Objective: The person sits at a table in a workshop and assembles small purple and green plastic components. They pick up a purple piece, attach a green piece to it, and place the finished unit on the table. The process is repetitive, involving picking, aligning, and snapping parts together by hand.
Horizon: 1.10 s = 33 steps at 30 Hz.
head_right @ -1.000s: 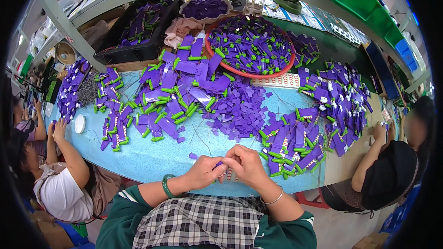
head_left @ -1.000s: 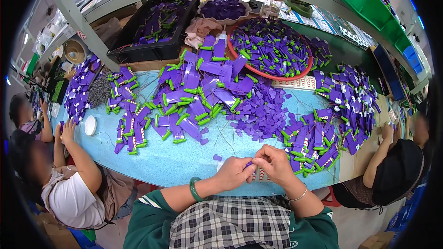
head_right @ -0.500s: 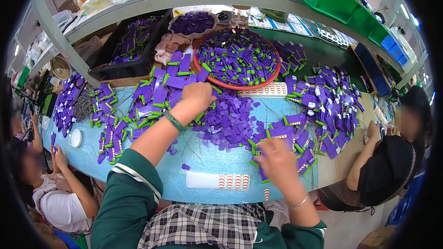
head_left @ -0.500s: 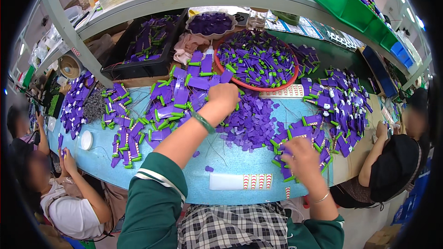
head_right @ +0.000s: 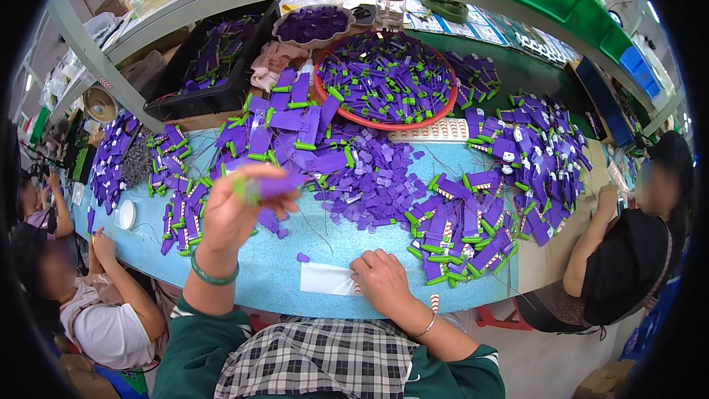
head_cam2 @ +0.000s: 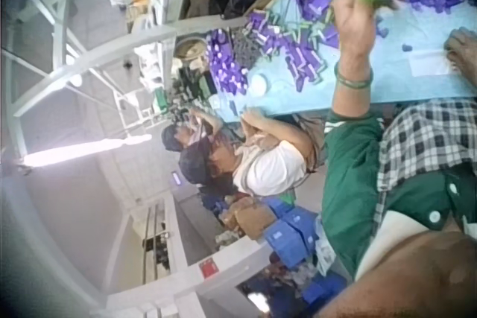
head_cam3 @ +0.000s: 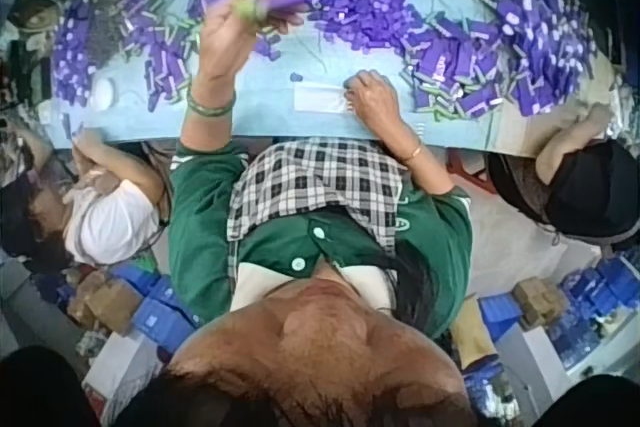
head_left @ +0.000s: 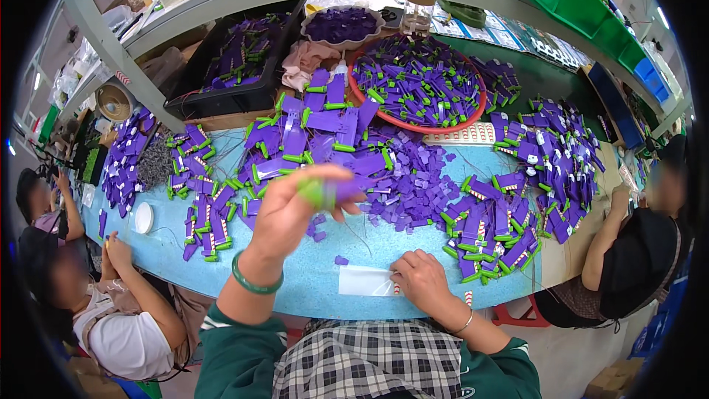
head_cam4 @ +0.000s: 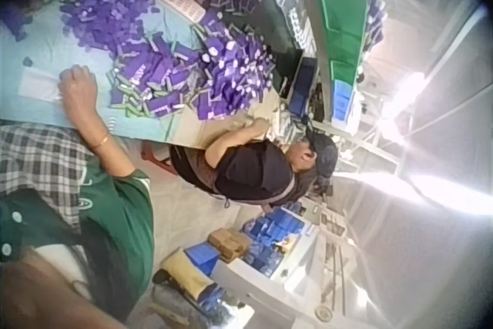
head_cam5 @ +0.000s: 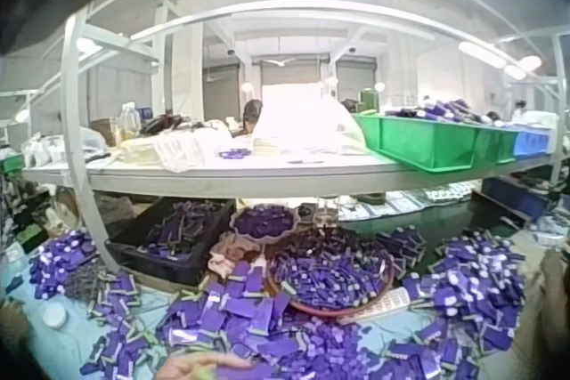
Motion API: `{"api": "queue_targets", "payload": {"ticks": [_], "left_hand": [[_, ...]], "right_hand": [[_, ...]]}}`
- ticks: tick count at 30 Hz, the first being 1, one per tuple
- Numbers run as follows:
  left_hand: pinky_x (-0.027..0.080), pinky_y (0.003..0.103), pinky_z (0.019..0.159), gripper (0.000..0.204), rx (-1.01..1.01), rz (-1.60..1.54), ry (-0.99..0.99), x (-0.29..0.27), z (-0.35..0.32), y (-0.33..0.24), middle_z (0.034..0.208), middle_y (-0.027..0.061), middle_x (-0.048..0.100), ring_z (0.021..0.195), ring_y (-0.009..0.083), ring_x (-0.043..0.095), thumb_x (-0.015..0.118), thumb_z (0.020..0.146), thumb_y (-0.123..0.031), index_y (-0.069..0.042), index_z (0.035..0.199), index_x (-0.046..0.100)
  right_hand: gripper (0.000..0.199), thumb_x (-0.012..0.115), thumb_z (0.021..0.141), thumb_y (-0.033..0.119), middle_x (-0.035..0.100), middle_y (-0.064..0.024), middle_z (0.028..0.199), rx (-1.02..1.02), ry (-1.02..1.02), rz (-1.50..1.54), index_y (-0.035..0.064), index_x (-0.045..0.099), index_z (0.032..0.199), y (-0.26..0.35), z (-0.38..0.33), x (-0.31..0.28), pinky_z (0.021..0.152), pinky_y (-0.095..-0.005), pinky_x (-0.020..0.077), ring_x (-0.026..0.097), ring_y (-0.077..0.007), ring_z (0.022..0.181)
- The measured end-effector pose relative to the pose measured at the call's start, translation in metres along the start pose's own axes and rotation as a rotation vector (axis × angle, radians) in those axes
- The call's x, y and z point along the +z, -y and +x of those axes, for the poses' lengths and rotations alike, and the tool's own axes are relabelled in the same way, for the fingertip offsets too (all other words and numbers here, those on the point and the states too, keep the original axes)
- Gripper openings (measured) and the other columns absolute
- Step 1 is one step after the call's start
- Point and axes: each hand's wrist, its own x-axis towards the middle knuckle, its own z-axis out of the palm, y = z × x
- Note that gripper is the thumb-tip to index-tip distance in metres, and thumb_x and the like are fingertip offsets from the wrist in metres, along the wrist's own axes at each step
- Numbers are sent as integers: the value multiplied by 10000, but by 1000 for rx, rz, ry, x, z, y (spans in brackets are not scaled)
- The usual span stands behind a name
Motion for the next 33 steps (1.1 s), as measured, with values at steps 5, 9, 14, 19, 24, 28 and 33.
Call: {"api": "queue_targets", "payload": {"ticks": [5, 9, 14, 19, 24, 28, 33], "left_hand": [[502, 277, 777, 230, -171, -461, 44, 24, -54, 52, 1005, 133, 610, 897, 187, 619, 546, 917, -69, 4, 1135, 555], [510, 305, 674, 251, -359, -191, -79, 43, -77, 105, 868, 83, 601, 766, 146, 597, 614, 897, -115, -5, 1101, 516], [514, 275, 684, 162, -369, -61, -76, 41, -90, 144, 818, 33, 593, 759, 120, 594, 509, 966, -128, -20, 1086, 496], [523, 266, 626, 152, -435, 3, 67, 33, -83, 123, 793, 51, 597, 721, 129, 601, 502, 970, -129, -8, 1061, 524], [500, 248, 579, 109, -437, 115, 160, 37, -74, 102, 724, 52, 619, 617, 110, 586, 596, 909, -93, 10, 935, 620], [484, 250, 548, 99, -410, -34, 13, 38, -72, 100, 719, 57, 623, 596, 111, 578, 618, 897, -95, 1, 876, 620], [480, 257, 533, 121, -371, -128, 47, 37, -72, 101, 793, 81, 628, 641, 133, 591, 590, 918, -118, -5, 957, 574]], "right_hand": [[104, 702, 716, 135, 570, -29, 773, -20, -34, 51, 102, 638, 791, 1, 3, 9, 651, -353, 455, 562, -218, 769], [131, 725, 692, 90, 595, -57, 785, -51, -94, 90, 75, 618, 766, 2, 6, 12, 658, -361, 466, 569, -243, 767], [147, 730, 691, 37, 652, -76, 852, -126, -145, 311, 46, 602, 762, -3, 9, -3, 721, -347, 485, 602, -246, 852], [84, 716, 746, 55, 680, -73, 897, 247, -14, 851, 43, 653, 800, -7, 11, -29, 781, -357, 490, 634, -252, 849], [201, 716, 767, 83, 666, -105, 991, 63, -54, 461, 30, 651, 949, 4, 25, -54, 798, -330, 488, 634, -220, 942], [317, 712, 772, 90, 619, -123, 1144, 123, -320, 668, 40, 607, 1067, 22, 30, -49, 816, -326, 474, 603, -227, 1017], [136, 670, 813, 52, 609, -127, 1094, 115, -189, 838, 22, 617, 934, 19, 22, -21, 825, -312, 462, 596, -213, 984]]}}
